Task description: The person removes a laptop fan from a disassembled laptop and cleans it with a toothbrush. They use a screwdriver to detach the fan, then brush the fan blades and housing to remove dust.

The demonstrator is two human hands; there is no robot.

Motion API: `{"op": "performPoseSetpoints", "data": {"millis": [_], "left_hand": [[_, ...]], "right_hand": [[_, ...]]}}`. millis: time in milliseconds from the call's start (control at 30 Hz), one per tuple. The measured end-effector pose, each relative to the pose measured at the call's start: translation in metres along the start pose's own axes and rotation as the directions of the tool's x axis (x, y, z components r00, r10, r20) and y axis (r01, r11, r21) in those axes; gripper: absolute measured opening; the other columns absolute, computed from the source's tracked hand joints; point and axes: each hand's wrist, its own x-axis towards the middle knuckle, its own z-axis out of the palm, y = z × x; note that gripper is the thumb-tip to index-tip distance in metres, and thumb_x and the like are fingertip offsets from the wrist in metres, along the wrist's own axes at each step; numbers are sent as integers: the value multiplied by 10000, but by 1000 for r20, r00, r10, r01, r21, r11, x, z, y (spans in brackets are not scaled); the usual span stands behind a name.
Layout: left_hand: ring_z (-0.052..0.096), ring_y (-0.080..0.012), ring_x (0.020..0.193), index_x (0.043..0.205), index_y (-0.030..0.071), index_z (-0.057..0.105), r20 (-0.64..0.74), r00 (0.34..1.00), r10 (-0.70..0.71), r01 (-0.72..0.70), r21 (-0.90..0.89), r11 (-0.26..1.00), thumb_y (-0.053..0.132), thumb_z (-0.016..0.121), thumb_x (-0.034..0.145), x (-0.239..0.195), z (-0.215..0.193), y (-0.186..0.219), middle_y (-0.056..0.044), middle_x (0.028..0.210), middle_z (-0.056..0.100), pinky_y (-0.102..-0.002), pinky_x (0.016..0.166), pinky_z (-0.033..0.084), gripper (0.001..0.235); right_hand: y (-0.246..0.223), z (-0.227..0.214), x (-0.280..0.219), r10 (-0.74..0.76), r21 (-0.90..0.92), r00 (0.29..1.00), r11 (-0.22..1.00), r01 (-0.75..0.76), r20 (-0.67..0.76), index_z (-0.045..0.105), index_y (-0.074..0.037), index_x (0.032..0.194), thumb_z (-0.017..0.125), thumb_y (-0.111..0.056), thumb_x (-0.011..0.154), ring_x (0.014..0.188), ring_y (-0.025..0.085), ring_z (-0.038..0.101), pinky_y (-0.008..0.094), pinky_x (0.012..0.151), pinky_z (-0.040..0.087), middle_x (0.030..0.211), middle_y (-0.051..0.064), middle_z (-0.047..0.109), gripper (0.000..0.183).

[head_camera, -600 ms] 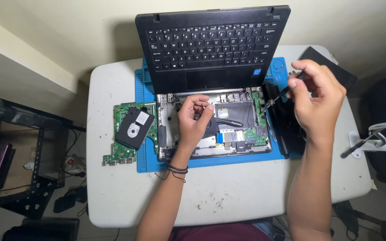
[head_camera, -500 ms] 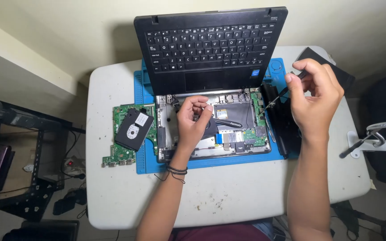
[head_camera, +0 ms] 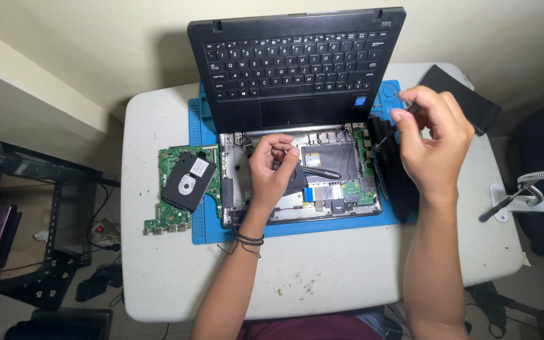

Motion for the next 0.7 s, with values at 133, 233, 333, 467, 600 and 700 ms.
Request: {"op": "performPoseSetpoints", "data": {"millis": [133, 233, 333, 467, 600, 700], "left_hand": [[589, -113, 833, 1084, 64, 663, 1, 1000, -5, 5, 4, 1000, 158, 686, 928, -1, 0, 0, -46, 943, 665, -231, 733, 510, 184], [597, -115, 837, 1080, 68, 662, -7, 1000, 12, -12, 4, 1000, 157, 685, 928, -2, 0, -2, -43, 935, 667, -234, 737, 514, 178], [595, -114, 825, 1094, 59, 668, -14, 1000, 16, -16, 3, 1000, 161, 687, 918, 3, -2, -2, -48, 930, 670, -236, 722, 504, 204], [594, -105, 829, 1102, 68, 676, 35, 999, -35, 35, -18, 999, 178, 694, 909, 1, 0, 2, -40, 917, 681, -235, 742, 505, 223], [591, -95, 862, 1169, 99, 688, 111, 994, 6, -12, 50, 999, 215, 685, 919, -1, -1, 12, -22, 986, 708, -246, 793, 510, 275], [560, -114, 867, 1210, 115, 682, 131, 987, 92, -108, 123, 986, 213, 676, 932, -4, -1, 14, -22, 1029, 690, -272, 829, 513, 294]], "right_hand": [[-8, 2, 0, -5, -10, 1000, 1000, 5, 6, 705, 22, 1084, 725, 86, 1079, 713, 167, 521, 277, 696, 438, 976, 130, 628, 67], [-7, -2, -2, 2, 7, 997, 1000, -2, 80, 658, 14, 1238, 613, -5, 1112, 808, 198, 517, 311, 763, 445, 1012, 135, 575, 135], [6, -2, -5, -20, 22, 1000, 1000, 20, -3, 644, 75, 1279, 594, 40, 1106, 876, 222, 604, 324, 809, 481, 1122, 183, 658, 184], [16, 1, -11, 175, 287, 948, 953, -95, -266, 506, 44, 1317, 553, -57, 1192, 756, 196, 594, 272, 600, 473, 968, 193, 586, 168], [11, 27, -20, 290, 526, 941, 836, -159, -175, 419, -16, 1308, 504, -104, 1179, 628, 226, 580, 286, 611, 536, 997, 229, 622, 178], [1, 40, -26, 301, 542, 949, 815, -206, -92, 443, -2, 1283, 503, -147, 1152, 653, 226, 617, 292, 644, 573, 990, 221, 632, 204]]}}
